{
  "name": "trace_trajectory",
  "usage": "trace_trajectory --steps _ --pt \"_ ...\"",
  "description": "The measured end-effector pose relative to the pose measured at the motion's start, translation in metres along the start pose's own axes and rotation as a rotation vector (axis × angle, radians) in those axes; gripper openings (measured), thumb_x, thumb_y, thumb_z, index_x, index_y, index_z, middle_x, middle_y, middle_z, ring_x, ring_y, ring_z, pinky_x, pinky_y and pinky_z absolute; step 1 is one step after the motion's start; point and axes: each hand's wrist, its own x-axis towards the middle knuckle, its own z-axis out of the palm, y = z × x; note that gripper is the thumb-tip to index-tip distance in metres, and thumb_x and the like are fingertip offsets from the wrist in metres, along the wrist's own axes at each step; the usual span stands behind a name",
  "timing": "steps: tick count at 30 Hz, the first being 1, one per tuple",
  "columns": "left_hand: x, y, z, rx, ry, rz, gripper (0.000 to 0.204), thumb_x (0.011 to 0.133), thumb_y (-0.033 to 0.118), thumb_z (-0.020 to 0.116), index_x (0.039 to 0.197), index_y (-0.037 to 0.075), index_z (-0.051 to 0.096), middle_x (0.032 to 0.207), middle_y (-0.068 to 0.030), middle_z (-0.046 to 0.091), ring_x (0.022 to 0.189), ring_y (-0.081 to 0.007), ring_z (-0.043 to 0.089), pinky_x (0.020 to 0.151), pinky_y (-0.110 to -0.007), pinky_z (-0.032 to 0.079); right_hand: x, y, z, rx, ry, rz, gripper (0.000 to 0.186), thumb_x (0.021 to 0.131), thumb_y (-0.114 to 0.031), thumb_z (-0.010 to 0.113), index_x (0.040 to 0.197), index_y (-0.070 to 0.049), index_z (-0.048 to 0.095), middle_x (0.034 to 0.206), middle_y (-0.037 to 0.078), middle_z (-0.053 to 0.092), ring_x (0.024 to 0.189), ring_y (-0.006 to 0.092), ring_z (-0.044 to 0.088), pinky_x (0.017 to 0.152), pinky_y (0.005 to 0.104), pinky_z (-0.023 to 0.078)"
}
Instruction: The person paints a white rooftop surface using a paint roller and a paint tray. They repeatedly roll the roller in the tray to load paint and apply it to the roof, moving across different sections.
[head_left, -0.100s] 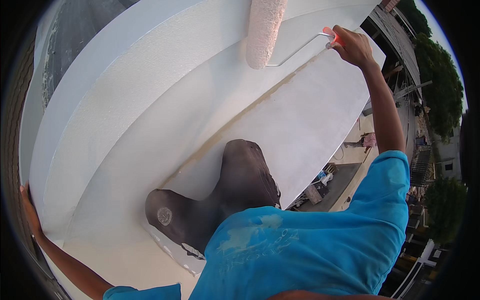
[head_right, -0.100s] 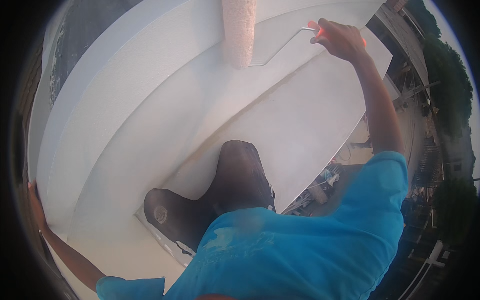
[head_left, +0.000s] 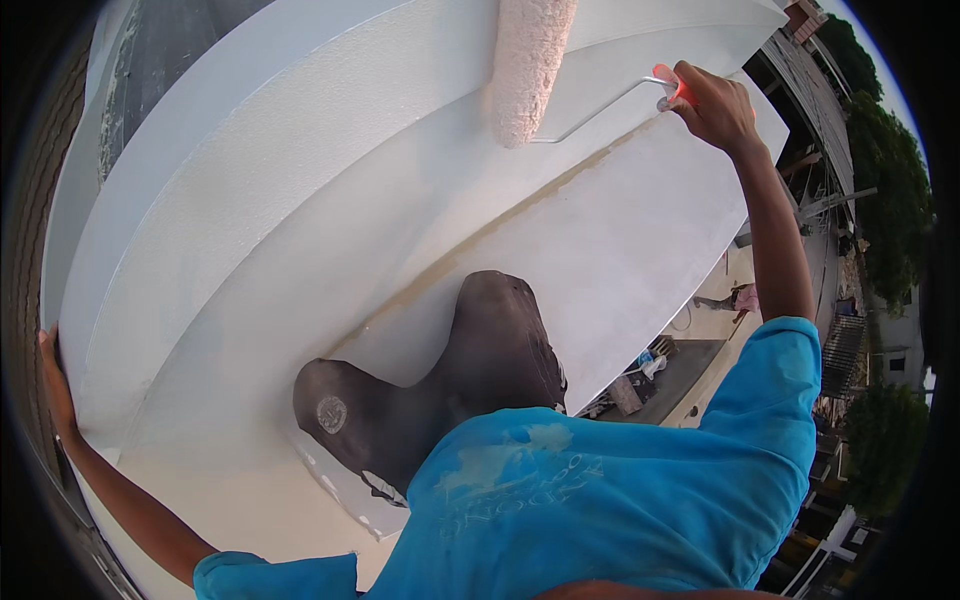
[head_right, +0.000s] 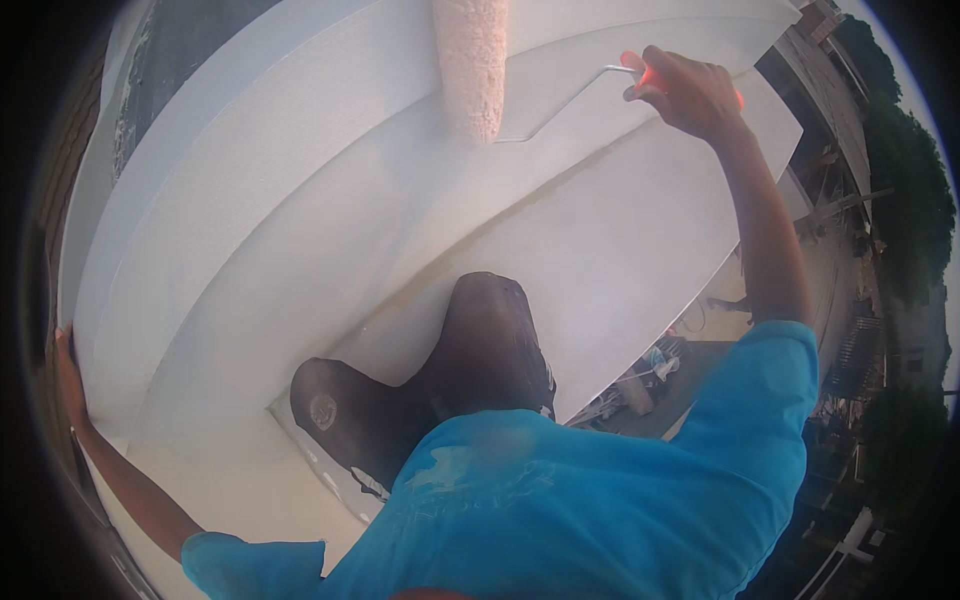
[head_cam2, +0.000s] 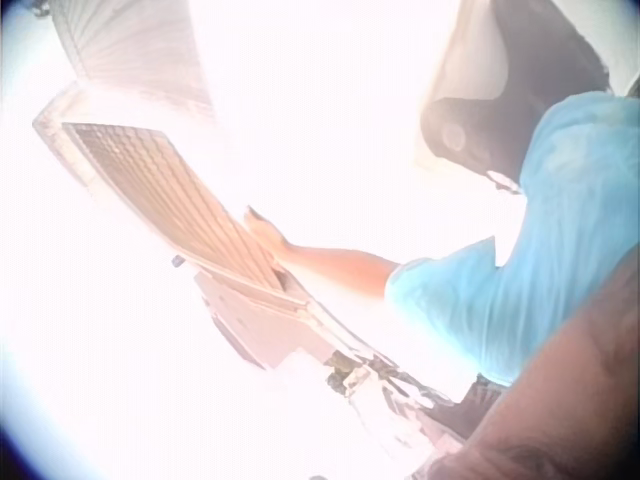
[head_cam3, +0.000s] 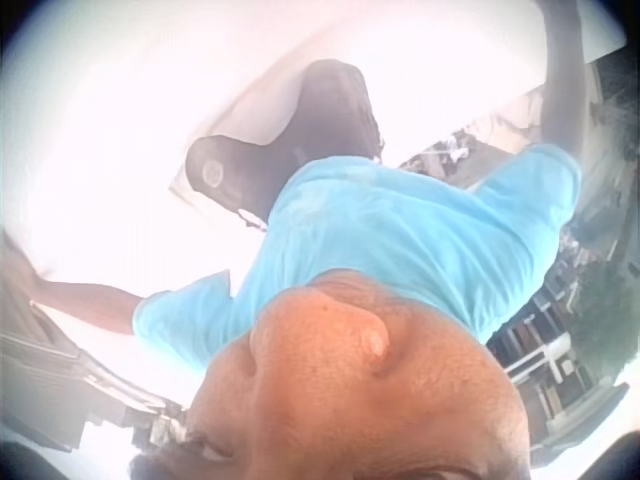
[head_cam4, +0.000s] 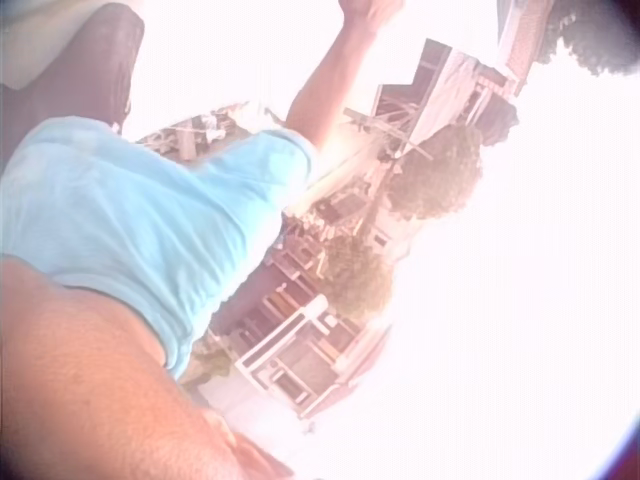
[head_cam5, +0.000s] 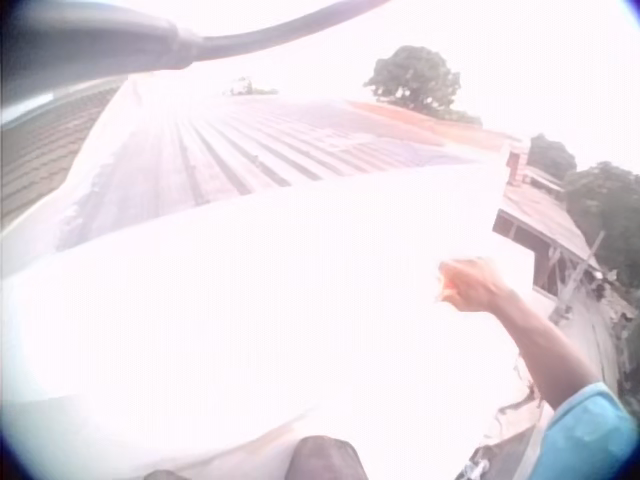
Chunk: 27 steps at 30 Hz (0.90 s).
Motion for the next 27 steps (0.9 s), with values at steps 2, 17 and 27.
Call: trace_trajectory --steps 2,17,27 --pt "0.001 -0.007 0.012 -0.036 0.065 -0.011 0.092 0.091 0.079 0.024 0.149 0.01 0.042 0.154 -0.0156 0.038 0.143 -0.0305 0.035 0.119 -0.045 0.02 0.022 -0.018 -0.023 -0.003 0.046 -0.049 0.04 0.086 -0.05 0.066 0.088 -0.013 0.052 0.082 -0.001 0.069 0.074 0.0268 0.065 0.064 0.0402 0.049" --pt "-0.193 0.112 0.088 -0.878 1.181 0.447 0.065 0.107 0.038 0.02 0.081 -0.001 0.065 0.069 -0.0144 0.064 0.06 -0.0282 0.063 0.059 -0.035 0.054 0.016 -0.244 -0.06 0.038 0.034 -0.202 0.039 0.081 -0.05 0.072 0.088 -0.014 0.057 0.075 0.002 0.066 0.068 0.023 0.066 0.054 0.036 0.046" --pt "-0.293 0.313 0.188 -1.906 -0.136 0.177 0.057 0.103 0.046 0.044 0.134 -0.003 0.048 0.104 -0.0141 0.067 0.098 -0.0192 0.066 0.077 -0.03 0.055 0.008 -0.416 -0.079 0.159 0.028 -0.446 0.037 0.086 -0.047 0.067 0.104 -0.015 0.06 0.077 0.004 0.066 0.069 0.0232 0.068 0.055 0.0359 0.049"
